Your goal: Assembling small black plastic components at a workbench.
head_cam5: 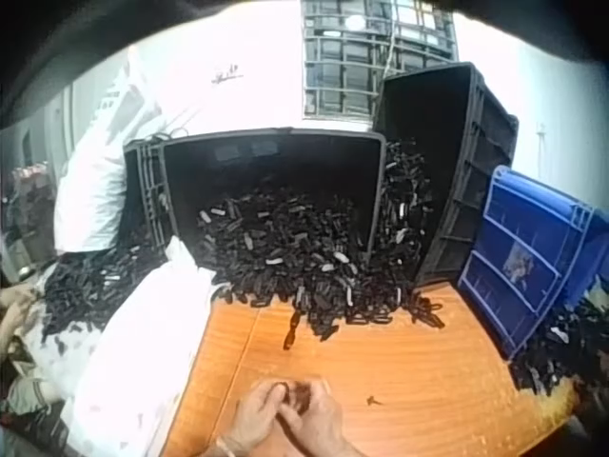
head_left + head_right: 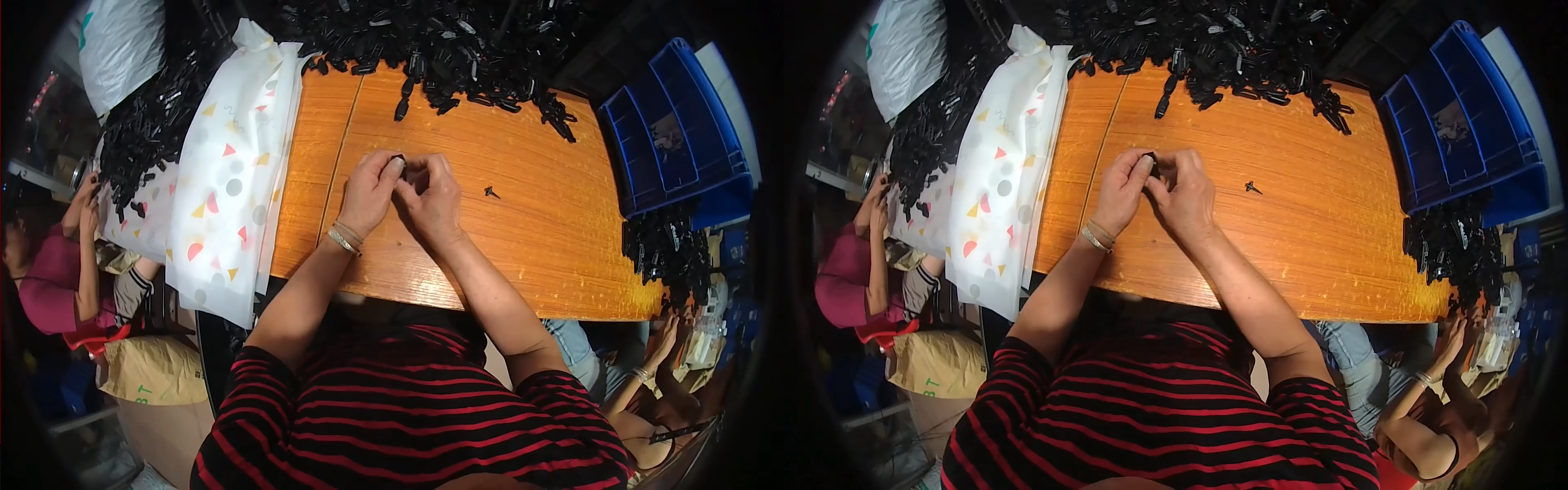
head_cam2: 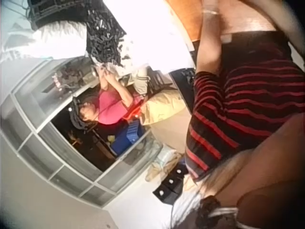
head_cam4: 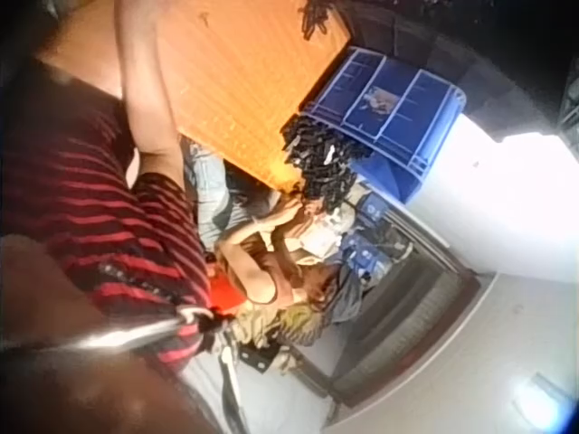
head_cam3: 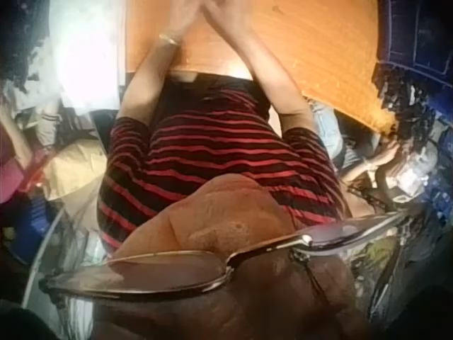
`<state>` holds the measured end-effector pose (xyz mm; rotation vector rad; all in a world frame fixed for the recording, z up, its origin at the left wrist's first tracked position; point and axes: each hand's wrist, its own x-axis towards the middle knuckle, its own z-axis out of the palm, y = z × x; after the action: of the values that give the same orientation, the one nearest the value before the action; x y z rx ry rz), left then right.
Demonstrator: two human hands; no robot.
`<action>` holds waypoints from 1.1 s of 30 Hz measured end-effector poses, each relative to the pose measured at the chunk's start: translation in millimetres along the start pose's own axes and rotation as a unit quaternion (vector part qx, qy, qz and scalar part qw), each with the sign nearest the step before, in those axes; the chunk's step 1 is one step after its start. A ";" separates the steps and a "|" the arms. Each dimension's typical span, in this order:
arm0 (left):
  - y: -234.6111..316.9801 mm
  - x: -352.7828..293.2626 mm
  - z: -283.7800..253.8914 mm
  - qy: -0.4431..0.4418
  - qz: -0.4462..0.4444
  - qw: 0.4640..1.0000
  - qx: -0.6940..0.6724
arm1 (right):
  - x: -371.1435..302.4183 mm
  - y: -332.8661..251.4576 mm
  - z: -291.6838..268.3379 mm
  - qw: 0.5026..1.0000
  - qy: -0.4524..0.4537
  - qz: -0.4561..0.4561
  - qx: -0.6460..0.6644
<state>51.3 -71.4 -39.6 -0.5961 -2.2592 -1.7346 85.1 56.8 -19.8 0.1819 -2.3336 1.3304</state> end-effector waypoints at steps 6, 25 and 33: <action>20.3 1.5 7.2 -0.038 -0.185 0.945 -0.268 | -1.3 -0.2 0.4 0.999 -0.001 -0.043 -0.023; -18.4 133.1 7.9 0.004 -0.119 0.981 0.151 | 132.6 74.1 -58.5 0.969 -0.038 0.039 -0.242; -52.9 186.5 42.0 -0.060 0.044 0.970 0.230 | 159.0 72.3 -33.5 0.912 -0.133 0.031 -0.386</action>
<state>-136.0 -9.5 -18.7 -0.6937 -2.5519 -1.0979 -69.8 139.6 8.0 0.0342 -2.9201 0.3307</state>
